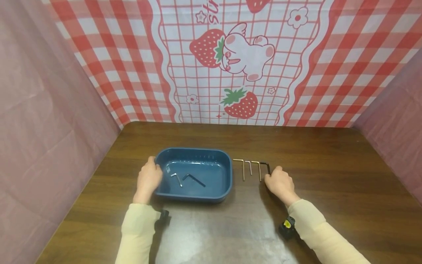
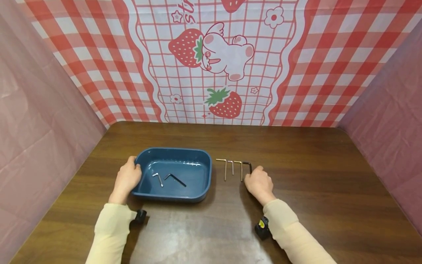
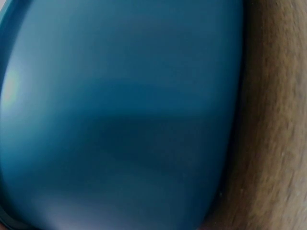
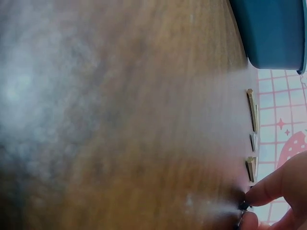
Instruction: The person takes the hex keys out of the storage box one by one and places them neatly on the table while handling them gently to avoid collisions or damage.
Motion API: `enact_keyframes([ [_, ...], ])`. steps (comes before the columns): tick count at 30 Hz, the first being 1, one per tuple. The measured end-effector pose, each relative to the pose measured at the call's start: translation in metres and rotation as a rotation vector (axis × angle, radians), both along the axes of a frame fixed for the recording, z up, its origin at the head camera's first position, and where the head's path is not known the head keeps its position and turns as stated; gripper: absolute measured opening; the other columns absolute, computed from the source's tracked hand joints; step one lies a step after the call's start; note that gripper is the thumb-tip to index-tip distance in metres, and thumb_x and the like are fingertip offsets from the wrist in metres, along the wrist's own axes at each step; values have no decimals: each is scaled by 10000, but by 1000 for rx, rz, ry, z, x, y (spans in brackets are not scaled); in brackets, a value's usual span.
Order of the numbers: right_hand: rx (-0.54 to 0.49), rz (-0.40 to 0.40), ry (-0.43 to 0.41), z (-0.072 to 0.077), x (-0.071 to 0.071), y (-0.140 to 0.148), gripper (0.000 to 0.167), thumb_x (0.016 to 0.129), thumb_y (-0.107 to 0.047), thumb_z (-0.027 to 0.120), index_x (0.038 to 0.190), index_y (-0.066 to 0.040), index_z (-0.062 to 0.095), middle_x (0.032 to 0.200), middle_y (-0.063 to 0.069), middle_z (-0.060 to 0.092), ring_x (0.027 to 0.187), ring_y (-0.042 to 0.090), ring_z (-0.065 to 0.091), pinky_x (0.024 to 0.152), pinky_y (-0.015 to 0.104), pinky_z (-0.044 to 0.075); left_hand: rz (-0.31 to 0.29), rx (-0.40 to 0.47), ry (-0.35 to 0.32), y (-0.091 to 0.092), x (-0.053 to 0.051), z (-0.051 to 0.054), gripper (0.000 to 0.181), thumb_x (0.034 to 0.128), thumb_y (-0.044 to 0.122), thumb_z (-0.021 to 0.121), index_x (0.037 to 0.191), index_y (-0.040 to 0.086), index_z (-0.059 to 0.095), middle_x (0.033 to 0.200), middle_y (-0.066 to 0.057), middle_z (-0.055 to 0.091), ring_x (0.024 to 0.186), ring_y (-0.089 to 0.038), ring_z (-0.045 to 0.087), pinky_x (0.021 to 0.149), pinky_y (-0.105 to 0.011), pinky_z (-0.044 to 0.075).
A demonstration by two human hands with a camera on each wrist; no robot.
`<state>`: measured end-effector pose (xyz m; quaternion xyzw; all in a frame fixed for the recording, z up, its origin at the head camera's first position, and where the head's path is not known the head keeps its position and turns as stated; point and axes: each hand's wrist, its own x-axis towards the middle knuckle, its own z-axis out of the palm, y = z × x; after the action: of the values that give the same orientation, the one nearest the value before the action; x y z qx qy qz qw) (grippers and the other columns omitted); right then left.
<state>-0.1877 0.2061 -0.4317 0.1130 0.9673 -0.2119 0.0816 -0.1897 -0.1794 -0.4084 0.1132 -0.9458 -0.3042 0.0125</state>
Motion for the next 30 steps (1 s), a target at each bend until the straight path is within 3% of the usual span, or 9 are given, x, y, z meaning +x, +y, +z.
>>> enact_keyframes([
  [8,-34,22,20,2,1,5,350,832,-246,410,931,88,452,938,370,561,830,511,557,668,506,453,-5,-1,-6,0,-2,-5,416,930,152,316,1307,-18,363,1228,-307,496,1053,-501,504,844,-571,412],
  [15,-39,18,46,9,-1,2,236,838,-250,391,858,-31,477,850,187,588,759,367,578,561,410,421,-1,-5,-1,0,-1,-3,414,926,147,324,1300,-26,367,1227,-308,495,1056,-500,501,851,-567,410],
  [19,-49,29,109,20,-6,-9,214,827,-253,408,865,-58,491,837,151,593,740,329,577,538,382,403,0,2,-7,0,-1,-3,419,928,149,319,1307,-24,359,1231,-308,492,1060,-499,500,854,-567,408],
  [23,-57,61,186,30,-11,-24,193,825,-257,438,852,-77,500,714,100,607,704,305,595,511,357,391,-1,-3,-7,-1,-1,-4,420,926,148,321,1308,-23,360,1225,-311,497,1052,-500,505,843,-568,412],
  [30,-68,188,340,57,-23,-59,151,819,-226,479,823,-77,505,692,76,581,609,238,552,505,335,391,1,-10,-1,-2,0,1,414,927,146,324,1303,-23,366,1226,-307,498,1047,-504,505,836,-571,414],
])
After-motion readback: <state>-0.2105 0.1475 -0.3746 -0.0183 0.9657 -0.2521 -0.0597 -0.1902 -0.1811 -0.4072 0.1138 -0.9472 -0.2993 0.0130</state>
